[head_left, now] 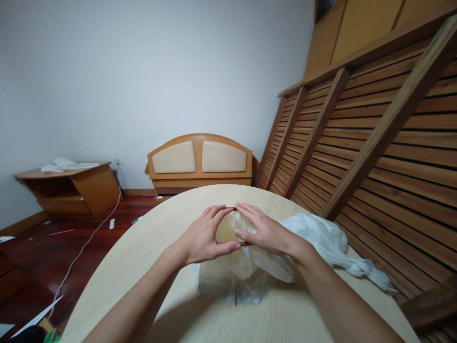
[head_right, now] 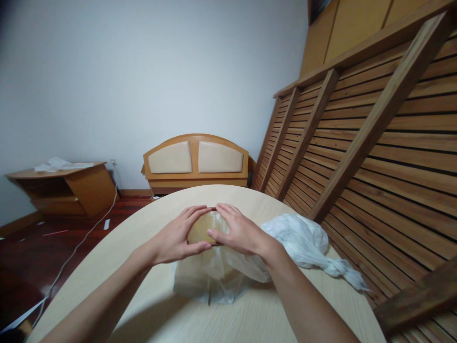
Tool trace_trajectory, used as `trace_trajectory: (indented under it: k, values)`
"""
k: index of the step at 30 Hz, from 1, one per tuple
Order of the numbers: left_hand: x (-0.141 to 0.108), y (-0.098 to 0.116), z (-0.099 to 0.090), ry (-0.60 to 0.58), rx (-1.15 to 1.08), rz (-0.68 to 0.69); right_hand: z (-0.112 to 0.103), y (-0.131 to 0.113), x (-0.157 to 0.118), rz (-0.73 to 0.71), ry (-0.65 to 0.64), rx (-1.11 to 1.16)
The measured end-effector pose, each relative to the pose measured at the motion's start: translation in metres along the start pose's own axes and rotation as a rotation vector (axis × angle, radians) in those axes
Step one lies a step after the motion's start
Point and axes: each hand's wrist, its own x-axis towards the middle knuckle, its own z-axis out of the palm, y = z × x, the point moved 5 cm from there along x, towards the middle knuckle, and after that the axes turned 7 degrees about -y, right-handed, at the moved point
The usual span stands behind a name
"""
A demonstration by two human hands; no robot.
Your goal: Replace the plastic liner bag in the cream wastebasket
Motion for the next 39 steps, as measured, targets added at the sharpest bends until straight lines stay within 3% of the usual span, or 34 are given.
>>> trace_trajectory:
  k: [22, 28, 32, 39]
  values:
    - [0.0, -0.018, 0.008, 0.074, -0.147, 0.061, 0.001, -0.006, 0.002, 0.009, 0.111, -0.037]
    - [0.003, -0.028, 0.015, 0.099, -0.158, 0.036, 0.004, 0.001, 0.005, 0.052, 0.153, -0.023]
    - [0.004, -0.031, 0.017, 0.114, -0.137, 0.019, 0.005, 0.009, 0.008, 0.083, 0.246, -0.027]
    - [0.008, -0.025, 0.023, 0.121, -0.072, -0.027, 0.006, 0.017, 0.009, -0.002, 0.314, -0.028]
